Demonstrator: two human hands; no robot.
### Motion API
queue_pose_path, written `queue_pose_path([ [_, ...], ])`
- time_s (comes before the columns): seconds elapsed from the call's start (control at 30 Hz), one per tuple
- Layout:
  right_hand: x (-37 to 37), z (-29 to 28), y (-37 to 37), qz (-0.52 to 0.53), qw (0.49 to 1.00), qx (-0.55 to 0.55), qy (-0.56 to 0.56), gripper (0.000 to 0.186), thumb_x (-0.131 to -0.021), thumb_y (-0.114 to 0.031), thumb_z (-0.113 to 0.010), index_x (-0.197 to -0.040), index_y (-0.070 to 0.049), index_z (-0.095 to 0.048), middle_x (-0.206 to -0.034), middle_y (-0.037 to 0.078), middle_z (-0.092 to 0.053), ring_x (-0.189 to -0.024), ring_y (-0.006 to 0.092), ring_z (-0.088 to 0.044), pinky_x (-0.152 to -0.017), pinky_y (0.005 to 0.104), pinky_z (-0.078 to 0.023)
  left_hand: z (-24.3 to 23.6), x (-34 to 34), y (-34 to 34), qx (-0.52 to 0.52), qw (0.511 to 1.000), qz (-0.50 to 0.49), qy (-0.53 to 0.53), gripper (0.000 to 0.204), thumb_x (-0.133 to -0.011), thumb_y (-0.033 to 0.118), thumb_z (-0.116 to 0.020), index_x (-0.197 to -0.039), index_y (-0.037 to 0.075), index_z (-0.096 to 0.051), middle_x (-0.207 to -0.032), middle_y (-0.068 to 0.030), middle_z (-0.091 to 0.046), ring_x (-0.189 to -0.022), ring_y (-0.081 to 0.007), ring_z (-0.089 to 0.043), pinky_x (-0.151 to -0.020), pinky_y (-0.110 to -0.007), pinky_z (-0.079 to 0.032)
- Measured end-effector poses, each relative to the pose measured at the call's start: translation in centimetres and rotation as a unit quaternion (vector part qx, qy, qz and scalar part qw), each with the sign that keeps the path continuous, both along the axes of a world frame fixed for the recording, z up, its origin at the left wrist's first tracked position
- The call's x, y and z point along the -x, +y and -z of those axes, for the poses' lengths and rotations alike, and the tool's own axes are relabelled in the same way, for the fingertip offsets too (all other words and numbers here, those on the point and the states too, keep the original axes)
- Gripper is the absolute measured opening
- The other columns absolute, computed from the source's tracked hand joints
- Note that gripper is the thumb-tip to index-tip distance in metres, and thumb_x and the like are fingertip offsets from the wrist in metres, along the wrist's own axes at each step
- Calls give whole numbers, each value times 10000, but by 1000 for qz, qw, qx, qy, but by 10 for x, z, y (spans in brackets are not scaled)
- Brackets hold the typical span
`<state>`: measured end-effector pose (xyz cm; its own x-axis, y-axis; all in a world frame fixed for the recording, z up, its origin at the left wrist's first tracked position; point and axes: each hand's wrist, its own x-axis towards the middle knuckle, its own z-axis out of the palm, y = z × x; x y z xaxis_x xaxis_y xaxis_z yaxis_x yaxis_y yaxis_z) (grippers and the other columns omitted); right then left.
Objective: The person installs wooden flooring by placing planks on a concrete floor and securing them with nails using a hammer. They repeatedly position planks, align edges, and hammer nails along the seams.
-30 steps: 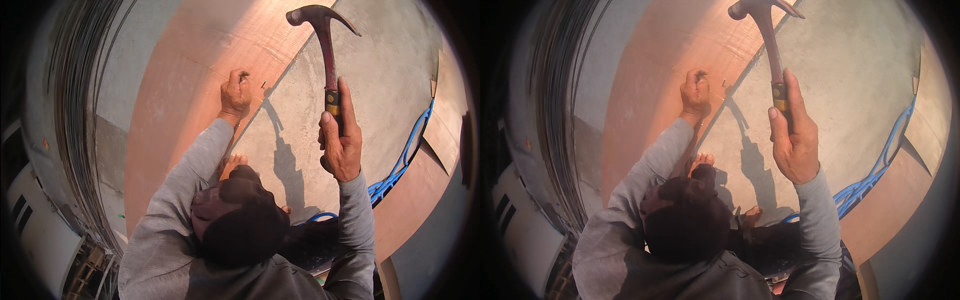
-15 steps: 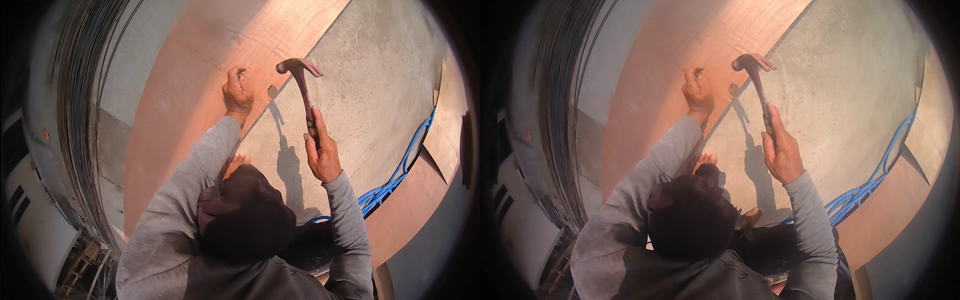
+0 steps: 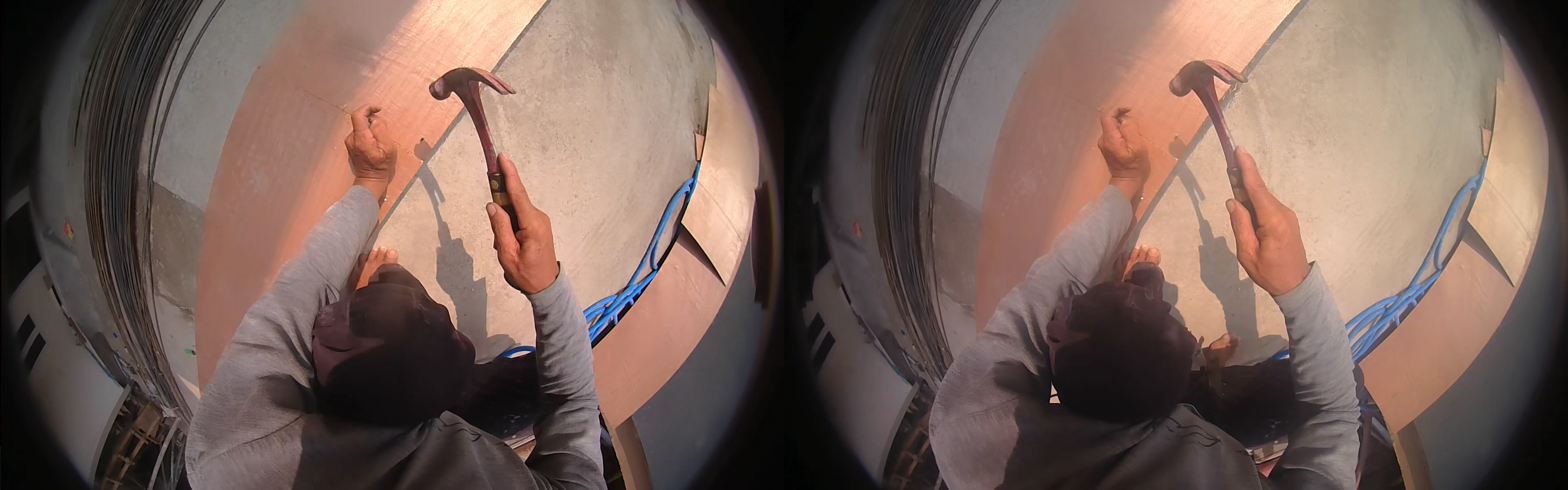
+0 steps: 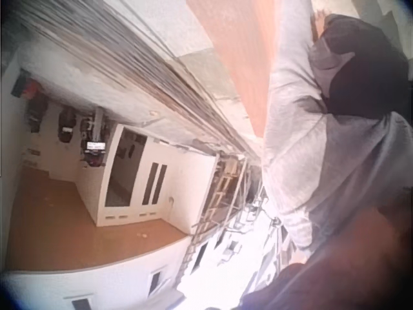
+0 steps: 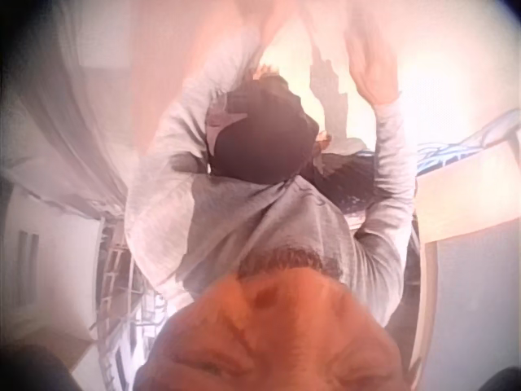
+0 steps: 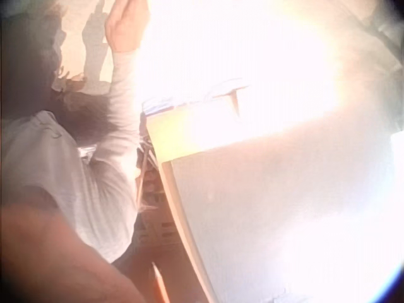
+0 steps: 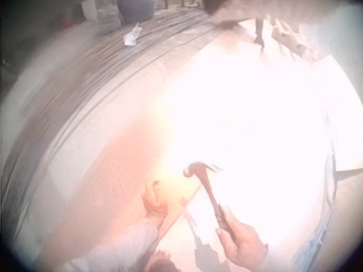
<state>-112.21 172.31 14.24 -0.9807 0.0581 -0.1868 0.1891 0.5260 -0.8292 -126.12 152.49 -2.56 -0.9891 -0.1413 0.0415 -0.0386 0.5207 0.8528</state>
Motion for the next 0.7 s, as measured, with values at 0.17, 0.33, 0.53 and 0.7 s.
queue_pose_path([
  [0.17,-11,18,-6,-37,998,-33,48,762,-947,62,-590,-1621,-92,-268,-1098,254,-699,-872,345,-712,-778,368,-578,0,-2,-1,-26,998,-21,54,215,-967,77,-446,-1112,19,-592,-661,-98,-592,-590,-182,-587,-592,-356,-482],
  [0.33,-14,30,-10,-44,992,-86,81,744,-918,65,-621,-1592,-119,-366,-925,207,-666,-755,332,-678,-706,367,-566,-1,2,0,-38,998,-20,53,224,-970,101,-453,-1144,37,-579,-673,-138,-618,-583,-257,-642,-589,-405,-520],
  [0.53,-9,29,-4,-189,929,-272,-163,832,-919,60,-628,-1629,-213,-288,-800,140,-588,-601,270,-593,-562,417,-512,0,2,-2,-65,994,-43,72,252,-940,73,-425,-1111,11,-599,-660,-52,-590,-601,-146,-567,-627,-307,-477],
  [0.7,-18,38,2,-106,969,-128,180,797,-923,15,-648,-1612,-233,-334,-781,115,-550,-579,261,-565,-527,399,-482,-1,7,-8,-128,991,-36,22,273,-950,110,-464,-1162,-17,-580,-649,-87,-622,-598,-199,-633,-636,-343,-521],
])
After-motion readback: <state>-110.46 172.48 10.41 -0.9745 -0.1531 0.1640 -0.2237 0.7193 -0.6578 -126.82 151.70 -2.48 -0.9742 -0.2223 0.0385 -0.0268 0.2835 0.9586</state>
